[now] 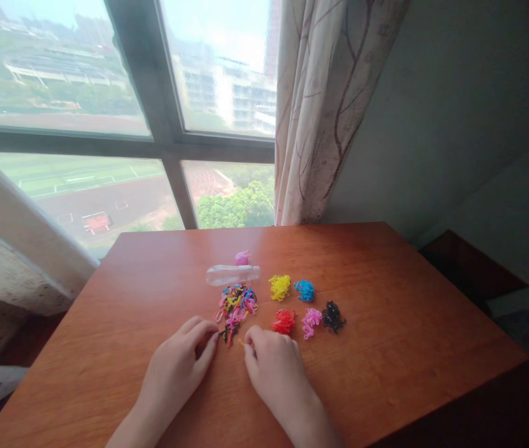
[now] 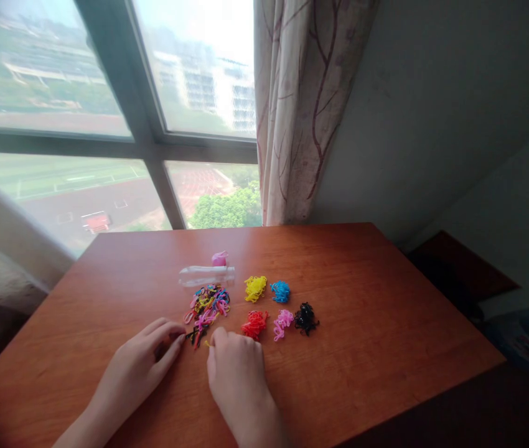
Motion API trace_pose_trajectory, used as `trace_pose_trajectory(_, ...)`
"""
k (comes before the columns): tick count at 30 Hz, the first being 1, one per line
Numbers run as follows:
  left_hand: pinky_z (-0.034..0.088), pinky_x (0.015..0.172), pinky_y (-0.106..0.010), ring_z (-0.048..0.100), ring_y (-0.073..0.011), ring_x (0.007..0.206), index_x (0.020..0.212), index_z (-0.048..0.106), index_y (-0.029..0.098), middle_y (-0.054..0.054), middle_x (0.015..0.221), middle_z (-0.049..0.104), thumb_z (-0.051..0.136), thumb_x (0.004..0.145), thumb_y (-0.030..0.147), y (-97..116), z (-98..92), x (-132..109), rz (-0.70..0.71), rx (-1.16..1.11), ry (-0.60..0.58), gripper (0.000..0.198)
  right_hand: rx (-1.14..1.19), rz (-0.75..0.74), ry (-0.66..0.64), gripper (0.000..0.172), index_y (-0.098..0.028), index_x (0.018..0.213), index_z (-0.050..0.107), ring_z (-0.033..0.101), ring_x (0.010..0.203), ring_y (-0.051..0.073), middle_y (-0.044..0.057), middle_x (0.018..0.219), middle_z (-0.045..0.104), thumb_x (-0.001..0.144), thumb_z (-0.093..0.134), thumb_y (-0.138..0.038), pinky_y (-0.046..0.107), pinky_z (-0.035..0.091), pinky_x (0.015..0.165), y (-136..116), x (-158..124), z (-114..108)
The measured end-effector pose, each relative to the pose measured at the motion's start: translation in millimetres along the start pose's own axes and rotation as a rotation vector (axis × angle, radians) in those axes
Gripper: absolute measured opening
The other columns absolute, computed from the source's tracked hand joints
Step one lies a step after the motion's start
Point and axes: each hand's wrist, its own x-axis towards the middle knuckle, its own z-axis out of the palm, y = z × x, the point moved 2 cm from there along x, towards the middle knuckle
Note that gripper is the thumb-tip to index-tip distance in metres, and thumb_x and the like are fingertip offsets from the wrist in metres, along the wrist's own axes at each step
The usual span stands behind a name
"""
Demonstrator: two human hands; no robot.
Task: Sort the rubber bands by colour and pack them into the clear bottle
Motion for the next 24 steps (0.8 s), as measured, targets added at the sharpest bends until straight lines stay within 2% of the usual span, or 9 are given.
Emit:
trace_pose_trajectory(7, 0.047, 0.069, -0.026, 0.066, -0.0170, 0.077, 0.094, 0.064, 0.027, 0.001, 0.090, 0.066, 0.043, 0.093, 0.033, 0.6, 0.8, -2.1, -0.039, 0.053, -0.037, 0.022, -0.129, 0.187, 0.177, 0.014, -0.026, 0.092, 0.067, 0.068, 0.072, 0.017, 0.000, 0.081, 0.074, 0.094, 0.054, -0.026, 0.025, 0.029, 0.054, 46.7, 39.1, -40.4)
trace_pose_trajectory(11, 0.047, 0.071, -0.027, 0.066, -0.0173, 0.081, 0.095, 0.064, 0.027, 0.000, 0.094, 0.065, 0.041, 0.094, 0.032, 1.6, 1.5, -3.2, -0.045, 0.065, -0.066, 0.024, -0.181, 0.210, 0.192, 0.017, -0.026, 0.093, 0.070, 0.069, 0.074, 0.018, 0.002, 0.084, 0.075, 0.094, 0.053, -0.026, 0.025, 0.030, 0.054, 57.5, 57.1, -43.2)
trace_pose_trajectory(18, 0.046, 0.071, -0.026, 0.066, -0.0168, 0.083, 0.096, 0.063, 0.028, 0.001, 0.098, 0.065, 0.041, 0.094, 0.030, 5.6, 1.3, -3.9, -0.070, 0.064, -0.085, 0.022, -0.118, 0.189, 0.228, 0.021, -0.026, 0.099, 0.071, 0.069, 0.082, 0.017, 0.001, 0.093, 0.075, 0.096, 0.050, -0.025, 0.024, 0.037, 0.061, 50.6, 43.3, -32.2)
trace_pose_trajectory(24, 0.044, 0.069, -0.025, 0.065, -0.0160, 0.080, 0.094, 0.062, 0.026, 0.000, 0.094, 0.063, 0.042, 0.094, 0.028, 8.8, 2.4, -3.1, -0.093, 0.091, -0.099, 0.021, 0.004, 0.037, 0.150, 0.018, -0.026, 0.093, 0.069, 0.069, 0.080, 0.016, 0.001, 0.085, 0.074, 0.094, 0.052, -0.021, 0.022, 0.037, 0.062, 13.6, 20.6, -12.9)
